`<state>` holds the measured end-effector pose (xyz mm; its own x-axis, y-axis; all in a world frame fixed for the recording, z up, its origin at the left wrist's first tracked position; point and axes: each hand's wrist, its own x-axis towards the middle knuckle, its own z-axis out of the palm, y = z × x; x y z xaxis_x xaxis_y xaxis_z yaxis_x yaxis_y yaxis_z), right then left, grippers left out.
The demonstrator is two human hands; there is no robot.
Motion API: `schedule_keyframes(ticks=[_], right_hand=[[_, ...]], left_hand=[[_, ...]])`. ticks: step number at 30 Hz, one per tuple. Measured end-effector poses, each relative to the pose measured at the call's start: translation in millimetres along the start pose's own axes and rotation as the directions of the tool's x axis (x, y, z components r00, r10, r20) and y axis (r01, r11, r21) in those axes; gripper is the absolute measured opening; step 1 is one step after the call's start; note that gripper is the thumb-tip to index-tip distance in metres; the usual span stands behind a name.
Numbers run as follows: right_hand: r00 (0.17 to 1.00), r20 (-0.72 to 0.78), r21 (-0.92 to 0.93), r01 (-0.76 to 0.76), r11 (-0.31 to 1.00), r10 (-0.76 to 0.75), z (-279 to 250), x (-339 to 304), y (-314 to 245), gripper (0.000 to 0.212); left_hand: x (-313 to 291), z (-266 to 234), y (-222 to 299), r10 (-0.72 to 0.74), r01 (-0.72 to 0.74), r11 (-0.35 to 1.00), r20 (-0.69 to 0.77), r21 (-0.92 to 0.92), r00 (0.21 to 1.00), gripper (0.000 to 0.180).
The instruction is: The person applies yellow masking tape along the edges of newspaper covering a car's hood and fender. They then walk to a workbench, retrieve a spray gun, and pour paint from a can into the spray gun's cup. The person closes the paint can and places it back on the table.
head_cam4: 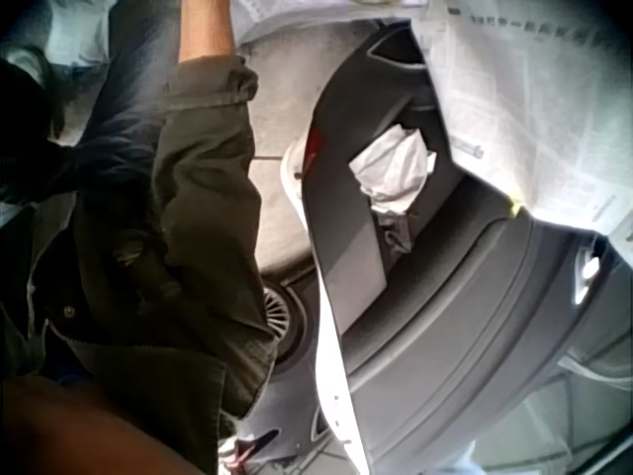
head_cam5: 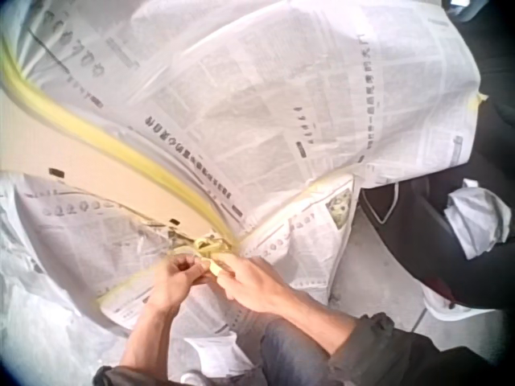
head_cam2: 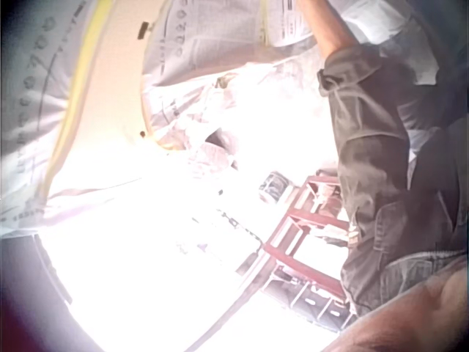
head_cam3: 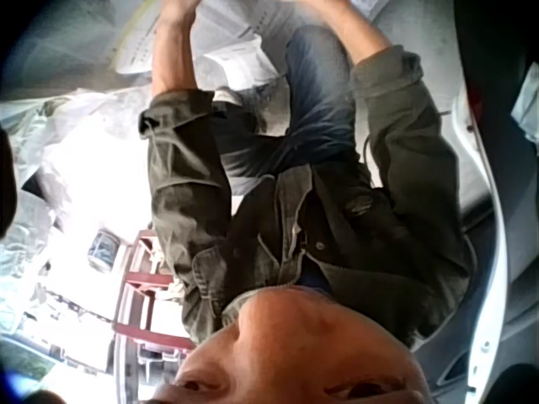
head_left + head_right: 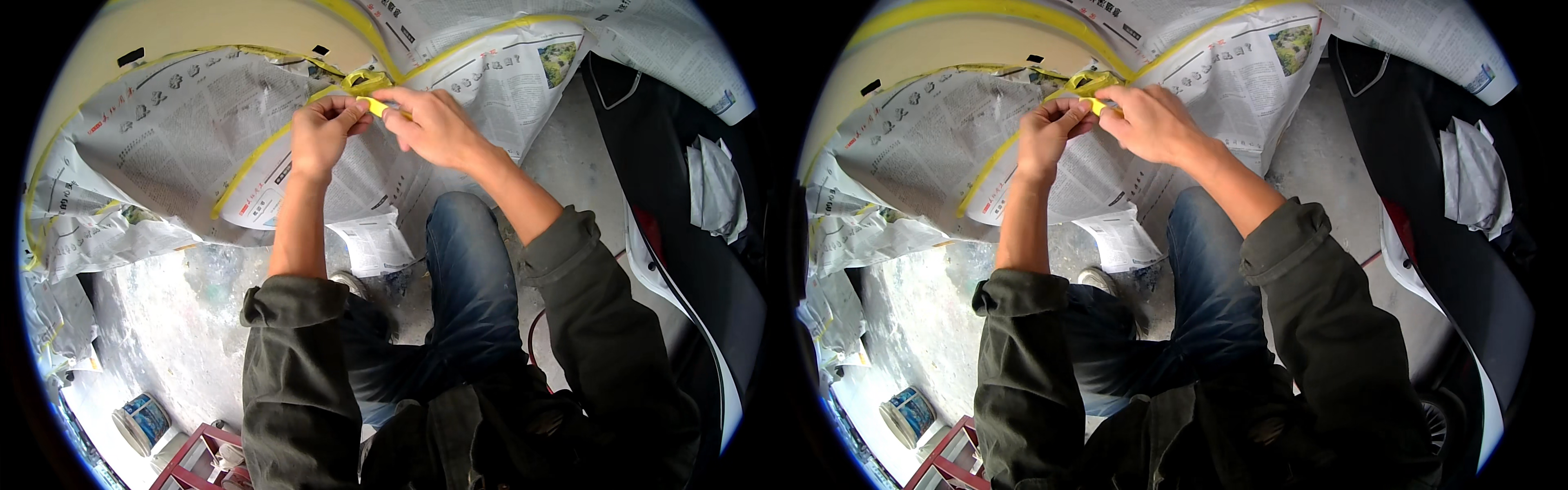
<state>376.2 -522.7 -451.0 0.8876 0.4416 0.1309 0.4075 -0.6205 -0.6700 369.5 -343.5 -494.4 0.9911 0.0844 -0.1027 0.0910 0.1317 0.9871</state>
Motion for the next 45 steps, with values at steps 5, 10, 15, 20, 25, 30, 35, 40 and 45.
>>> schedule_keyframes(ticks=[5,10,15,20,25,30,35,40,45], right_hand=[[0.988,-0.15,-0.426,-0.043,0.904,-0.023,-4,13,-5,0.019],[0.972,-0.229,-0.462,-0.057,0.885,-0.057,3,23,-7,0.021],[0.955,-0.287,-0.478,-0.07,0.875,-0.081,9,29,-4,0.025],[0.952,-0.296,-0.449,-0.066,0.891,-0.078,11,32,-3,0.027],[0.959,-0.276,-0.441,-0.066,0.895,-0.066,9,35,-4,0.027],[0.966,-0.259,-0.403,-0.088,0.911,-0.021,8,37,-6,0.025],[0.954,-0.233,-0.075,-0.211,0.975,0.189,12,40,-11,0.02],[0.843,-0.128,0.645,-0.329,0.69,0.522,27,38,1,0.021],[0.67,-0.024,0.883,-0.334,0.33,0.742,34,-4,8,0.022]], left_hand=[[1,17,-10,0.16,-0.167,0.986,-0.239,-0.01,0.958,0.016],[4,29,-11,0.073,-0.118,0.988,-0.372,-0.1,0.925,0.019],[5,40,-5,0.089,-0.126,0.991,-0.474,-0.048,0.876,0.022],[6,42,0,0.123,-0.09,0.992,-0.522,0.089,0.844,0.03],[7,34,2,0.093,0.034,0.972,-0.507,0.234,0.857,0.037],[15,22,-2,0.115,0.001,0.961,-0.406,0.275,0.907,0.041],[17,19,0,0.157,0.001,0.936,-0.422,0.351,0.893,0.039],[14,26,7,0.194,-0.008,0.907,-0.401,0.421,0.895,0.036],[15,23,1,0.2,-0.022,0.916,-0.406,0.402,0.892,0.038]])
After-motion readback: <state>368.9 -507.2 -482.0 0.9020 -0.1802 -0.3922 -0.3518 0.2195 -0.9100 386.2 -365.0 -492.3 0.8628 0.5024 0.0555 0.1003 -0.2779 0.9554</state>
